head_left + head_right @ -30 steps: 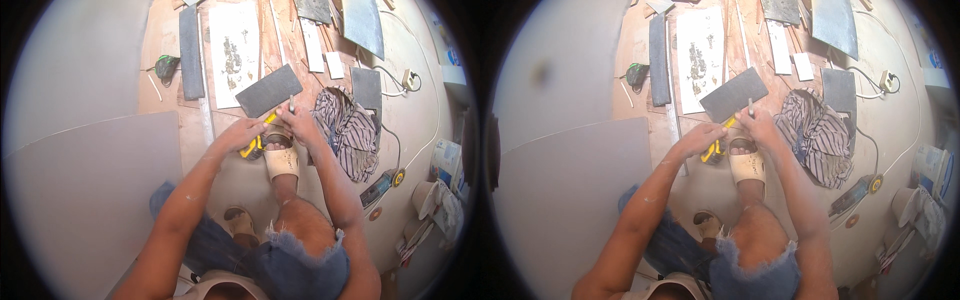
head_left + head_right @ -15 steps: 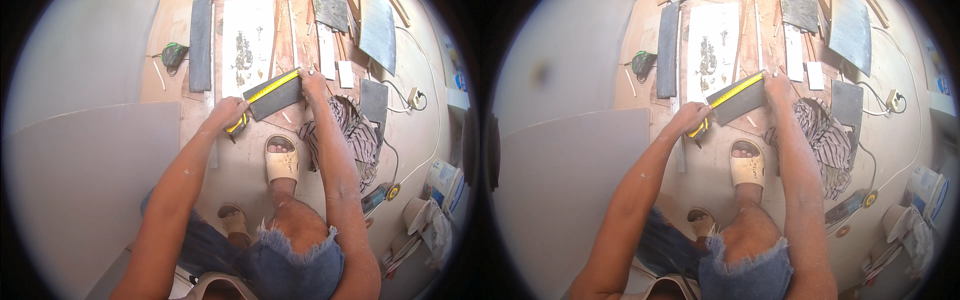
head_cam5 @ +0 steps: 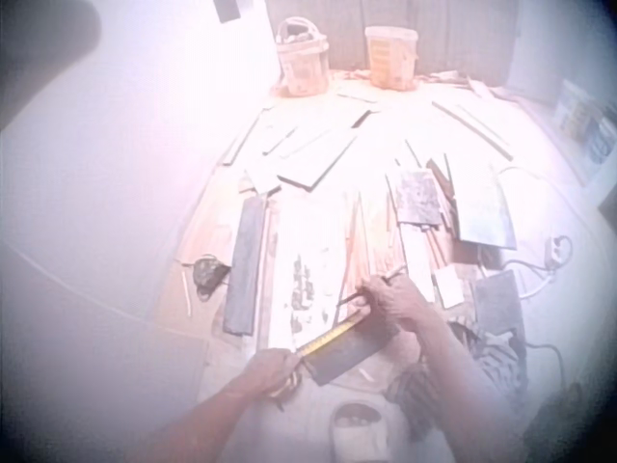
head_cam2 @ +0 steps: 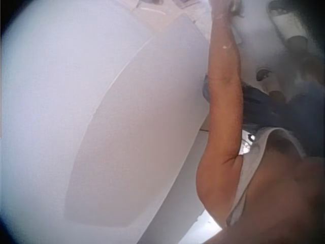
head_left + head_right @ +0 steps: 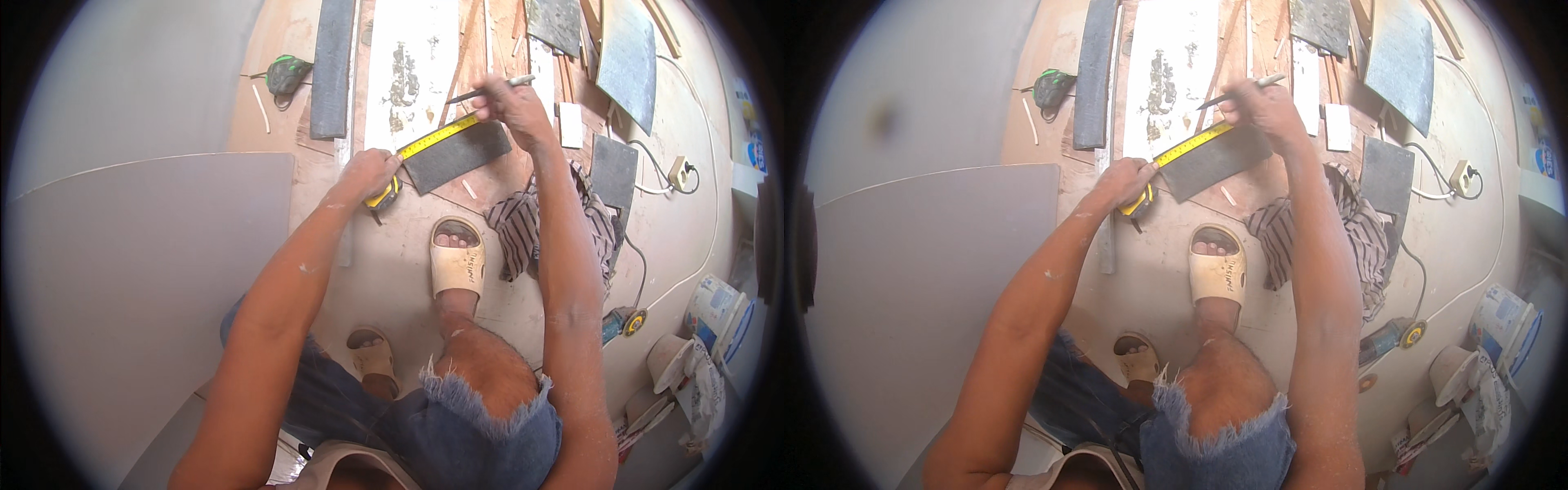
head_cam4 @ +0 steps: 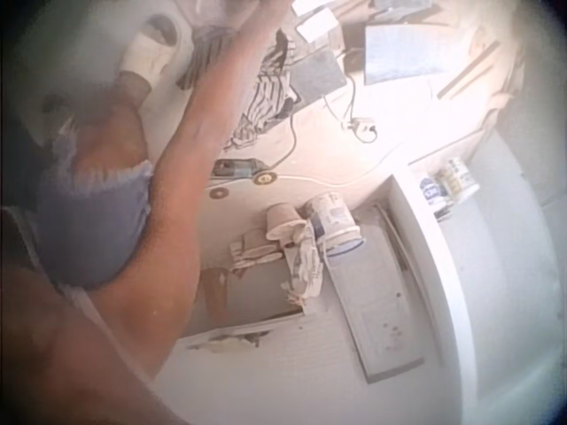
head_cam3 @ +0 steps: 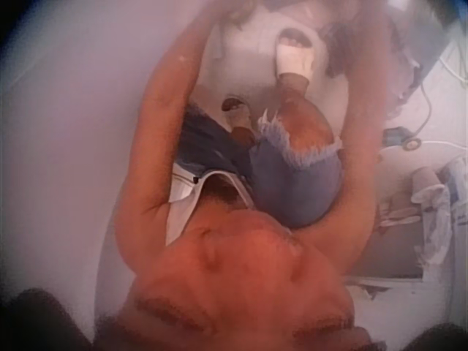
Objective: The person measures a dark rectangular tile with a tape measure and marks it with a pencil. They then use a metal straightedge to draw a straight line across the tile. Finally, they use a handheld power cutter to cut the tile along the marked line.
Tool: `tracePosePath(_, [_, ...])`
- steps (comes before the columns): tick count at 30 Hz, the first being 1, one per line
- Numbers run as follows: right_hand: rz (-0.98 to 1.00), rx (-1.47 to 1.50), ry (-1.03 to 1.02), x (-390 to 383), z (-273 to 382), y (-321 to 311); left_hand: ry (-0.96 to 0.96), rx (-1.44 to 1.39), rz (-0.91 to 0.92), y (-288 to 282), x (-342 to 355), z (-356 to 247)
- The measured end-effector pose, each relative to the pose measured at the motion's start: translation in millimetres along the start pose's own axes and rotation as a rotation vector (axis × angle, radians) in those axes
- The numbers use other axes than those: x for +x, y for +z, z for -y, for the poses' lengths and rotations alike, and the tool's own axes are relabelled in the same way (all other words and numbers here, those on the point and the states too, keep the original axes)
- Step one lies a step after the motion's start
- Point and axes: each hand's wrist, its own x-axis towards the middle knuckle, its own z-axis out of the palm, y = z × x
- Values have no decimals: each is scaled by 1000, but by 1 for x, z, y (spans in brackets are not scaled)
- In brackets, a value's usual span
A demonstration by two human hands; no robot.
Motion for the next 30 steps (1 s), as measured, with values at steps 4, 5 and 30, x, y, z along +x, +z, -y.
tracePosePath(4, [163, -182, 6, 16, -18, 8, 23, -27, -18, 4, -1, 1])
tracePosePath(5, [186, -201, 7, 18, -19, 13, 23, -32, -25, 5, 0, 3])
tracePosePath(30, [222, -543, 15, 23, -41, 23, 21, -26, -8, 7, 5, 8])
